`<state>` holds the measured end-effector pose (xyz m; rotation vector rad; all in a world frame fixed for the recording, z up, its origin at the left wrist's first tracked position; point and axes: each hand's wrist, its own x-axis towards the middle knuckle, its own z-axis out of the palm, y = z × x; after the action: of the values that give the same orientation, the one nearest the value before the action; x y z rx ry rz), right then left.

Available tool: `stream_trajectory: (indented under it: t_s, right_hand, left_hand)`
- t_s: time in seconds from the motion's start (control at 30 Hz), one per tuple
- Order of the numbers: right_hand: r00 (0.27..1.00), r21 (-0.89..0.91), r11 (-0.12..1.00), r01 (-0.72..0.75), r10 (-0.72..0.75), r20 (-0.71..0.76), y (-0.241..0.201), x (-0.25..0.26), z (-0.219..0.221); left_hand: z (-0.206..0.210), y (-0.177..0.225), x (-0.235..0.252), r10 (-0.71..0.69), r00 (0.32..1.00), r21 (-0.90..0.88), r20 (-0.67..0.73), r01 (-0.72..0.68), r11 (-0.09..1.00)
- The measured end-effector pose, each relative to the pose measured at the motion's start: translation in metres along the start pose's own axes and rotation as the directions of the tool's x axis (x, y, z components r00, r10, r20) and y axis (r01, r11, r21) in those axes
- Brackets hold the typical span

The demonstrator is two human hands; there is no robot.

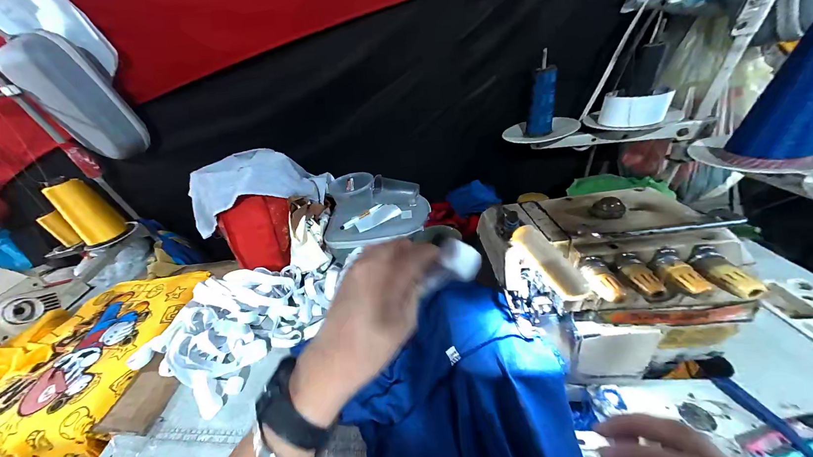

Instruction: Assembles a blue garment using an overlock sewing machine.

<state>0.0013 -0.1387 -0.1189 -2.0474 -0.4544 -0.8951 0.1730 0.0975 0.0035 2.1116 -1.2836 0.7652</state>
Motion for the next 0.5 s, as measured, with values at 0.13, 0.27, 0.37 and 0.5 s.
stream_trajectory:
  t_s: [0.13, 0.27, 0.37, 0.5]
  right_hand:
    - [0.993, 0.206, 0.979, -0.012, -0.012, 0.114, -0.001, 0.035, -0.009]
    - [0.972, 0.311, 0.934, -0.177, 0.118, 0.201, -0.005, 0.02, 0.002]
    - [0.952, 0.346, 0.888, -0.304, 0.298, 0.072, 0.006, 0.003, 0.005]
    - [0.846, 0.476, 0.757, -0.447, 0.53, -0.049, 0.014, -0.006, -0.003]
  left_hand:
    - [0.033, 0.062, -0.034, 0.167, 0.97, -0.188, 0.174, -0.134, 0.973]
    - [0.056, 0.077, -0.055, 0.005, 0.945, -0.544, 0.326, 0.183, 0.819]
    - [0.071, 0.066, -0.071, -0.12, 0.836, -0.703, 0.536, 0.52, 0.486]
    - [0.079, 0.054, -0.087, -0.233, 0.785, -0.678, 0.574, 0.615, 0.402]
